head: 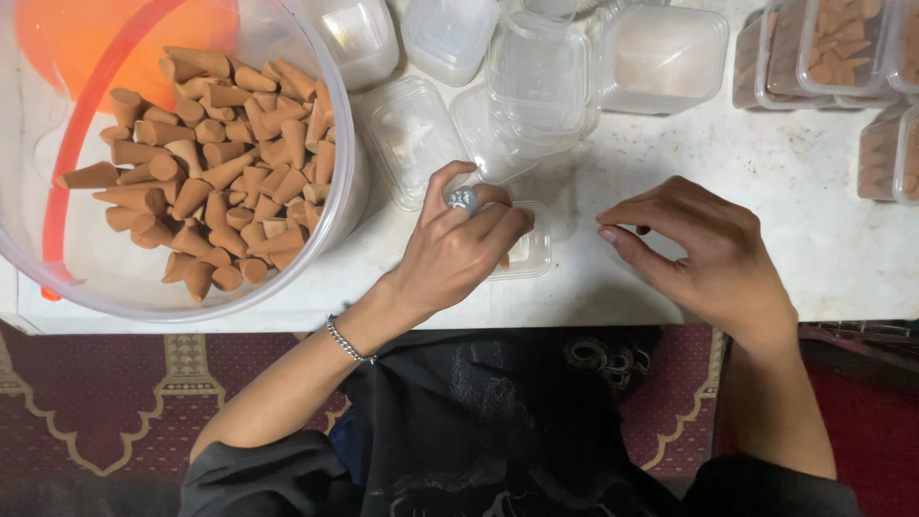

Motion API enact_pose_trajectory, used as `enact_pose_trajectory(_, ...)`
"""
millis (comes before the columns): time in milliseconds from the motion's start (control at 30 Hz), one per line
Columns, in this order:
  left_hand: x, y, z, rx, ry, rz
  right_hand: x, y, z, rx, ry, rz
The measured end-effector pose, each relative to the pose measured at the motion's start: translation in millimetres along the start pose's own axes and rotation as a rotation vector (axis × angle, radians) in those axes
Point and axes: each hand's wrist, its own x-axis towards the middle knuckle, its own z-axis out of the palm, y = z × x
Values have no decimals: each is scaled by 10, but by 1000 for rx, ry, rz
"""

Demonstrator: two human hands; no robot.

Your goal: The person picks up individual incense cones from a large round container and places them into small, rectangular plastic containers.

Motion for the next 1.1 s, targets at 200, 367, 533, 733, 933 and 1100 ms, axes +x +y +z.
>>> enact_pose_trajectory(200,-90,-103,155,11,-105,11,-25,23,16,24,-9,27)
enact_pose_trajectory(367,-81,-110,174,23,-117,28,-50,45,42,6,-21,40)
enact_pose_trajectory(533,-48,-102,203,0,-88,21,-51,55,64,20,-29,36)
enact_pose_trajectory(733,-49,-87,184,42,-58,2,-45,49,79,12,-24,34)
enact_pose_trajectory(933,-43,-86,20,-20,2,-64,-50,89,117,19,-29,41)
enact_pose_trajectory(1100,73,-32,-310,-66,72,-38,-17,70,119,14,-39,60)
